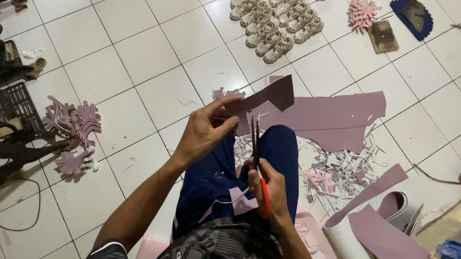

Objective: The person sits on the workshop floor cutting mauve-pink foam sheets into small flower-shaped pieces with red-handled scissors, trimming pieces one at a time and setting cut pieces and scraps on the floor around them.

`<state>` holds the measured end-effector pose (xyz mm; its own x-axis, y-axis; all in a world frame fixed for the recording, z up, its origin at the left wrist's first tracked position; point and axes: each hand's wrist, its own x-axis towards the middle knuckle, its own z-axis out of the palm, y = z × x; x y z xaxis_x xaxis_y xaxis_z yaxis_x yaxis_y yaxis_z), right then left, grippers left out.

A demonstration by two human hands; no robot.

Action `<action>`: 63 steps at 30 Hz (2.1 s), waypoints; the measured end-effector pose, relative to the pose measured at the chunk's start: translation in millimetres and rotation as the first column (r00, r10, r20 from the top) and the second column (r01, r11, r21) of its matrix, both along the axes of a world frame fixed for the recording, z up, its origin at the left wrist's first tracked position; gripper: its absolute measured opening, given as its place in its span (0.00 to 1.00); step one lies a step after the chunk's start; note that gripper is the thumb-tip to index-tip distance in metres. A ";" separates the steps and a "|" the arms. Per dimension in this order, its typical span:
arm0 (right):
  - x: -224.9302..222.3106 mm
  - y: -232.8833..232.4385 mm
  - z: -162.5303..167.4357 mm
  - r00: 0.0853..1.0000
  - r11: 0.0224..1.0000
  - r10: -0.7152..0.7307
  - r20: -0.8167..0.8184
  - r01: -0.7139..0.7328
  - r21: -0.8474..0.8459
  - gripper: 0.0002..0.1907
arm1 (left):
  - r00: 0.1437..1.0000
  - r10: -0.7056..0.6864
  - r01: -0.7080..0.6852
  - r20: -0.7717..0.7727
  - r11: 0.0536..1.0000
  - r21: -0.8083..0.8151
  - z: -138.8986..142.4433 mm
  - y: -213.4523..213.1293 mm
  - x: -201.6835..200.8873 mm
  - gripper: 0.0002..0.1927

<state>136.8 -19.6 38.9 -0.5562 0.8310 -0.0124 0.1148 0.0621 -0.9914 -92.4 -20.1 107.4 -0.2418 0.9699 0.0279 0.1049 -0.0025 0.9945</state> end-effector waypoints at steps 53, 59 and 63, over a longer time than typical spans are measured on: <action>-0.4 11.1 29.0 0.973 0.959 0.084 -0.217 -0.138 -0.249 0.20 | 0.961 -0.049 0.044 0.274 0.999 0.023 -4.4 -15.1 32.6 0.12; 1.0 9.8 20.1 0.966 0.959 0.077 -0.247 -0.140 -0.248 0.23 | 0.926 0.029 -0.042 0.376 0.999 0.025 -15.6 -17.4 46.7 0.10; -1.3 8.8 17.5 0.971 0.955 0.019 -0.239 -0.088 -0.282 0.22 | 0.831 0.074 -0.099 0.551 0.995 0.014 -26.5 -17.0 58.2 0.10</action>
